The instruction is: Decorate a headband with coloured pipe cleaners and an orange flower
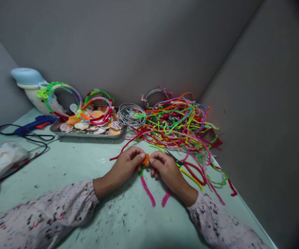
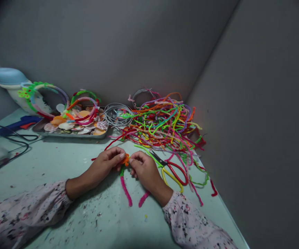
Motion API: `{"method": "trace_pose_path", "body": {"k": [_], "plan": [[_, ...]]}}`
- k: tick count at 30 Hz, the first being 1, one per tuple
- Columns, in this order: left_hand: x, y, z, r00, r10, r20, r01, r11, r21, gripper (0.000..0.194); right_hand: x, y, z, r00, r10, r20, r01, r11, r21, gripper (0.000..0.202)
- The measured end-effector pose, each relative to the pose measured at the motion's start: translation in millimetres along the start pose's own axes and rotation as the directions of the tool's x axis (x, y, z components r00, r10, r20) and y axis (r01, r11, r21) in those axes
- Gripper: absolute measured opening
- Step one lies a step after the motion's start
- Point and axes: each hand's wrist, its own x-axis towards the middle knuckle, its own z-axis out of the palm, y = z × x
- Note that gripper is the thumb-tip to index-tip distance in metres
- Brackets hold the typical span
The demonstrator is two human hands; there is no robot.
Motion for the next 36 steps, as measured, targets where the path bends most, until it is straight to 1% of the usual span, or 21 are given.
{"method": "trace_pose_path", "body": {"k": [4, 8, 15, 20, 25, 31, 36], "plan": [[-0.8, 0.9, -0.3, 0.998, 0.027, 0.051, -0.029, 0.999, 0.029, 0.021, 1.6, 0.4, 0.2, 1.000, 0.005, -0.008, -0.005, 1.000, -0.008, 0.015], [-1.7, 2.2, 0.5, 0.995, 0.018, 0.099, -0.026, 0.997, 0.072, 0.018, 1.6, 0.4, 0.6, 1.000, 0.005, -0.012, -0.005, 1.000, -0.005, 0.018], [-1.2, -0.2, 0.3, 1.000, 0.005, 0.016, -0.005, 0.999, 0.054, 0.014, -1.3, -3.5, 0.9, 1.000, 0.006, -0.008, -0.005, 1.000, 0.001, 0.016], [-0.4, -1.4, -0.3, 1.000, 0.004, -0.005, -0.004, 0.999, 0.033, 0.015, -3.1, -5.1, 2.9, 0.999, -0.042, 0.012, 0.043, 0.997, -0.071, 0.011], [-1.4, 1.3, 0.9, 1.000, -0.007, 0.002, 0.007, 0.999, 0.032, 0.015, -2.5, -4.0, 3.2, 1.000, -0.018, 0.001, 0.018, 0.996, -0.089, 0.008], [-1.1, 2.3, 0.6, 0.999, -0.002, 0.047, 0.001, 1.000, 0.024, 0.015, 0.9, -2.0, 1.7, 0.999, 0.041, 0.024, -0.040, 0.999, -0.033, 0.009], [-1.1, 1.0, 0.4, 1.000, -0.013, 0.010, 0.012, 1.000, 0.018, 0.016, 0.9, -2.8, 1.3, 0.998, 0.044, 0.039, -0.044, 0.999, -0.010, 0.011]]}}
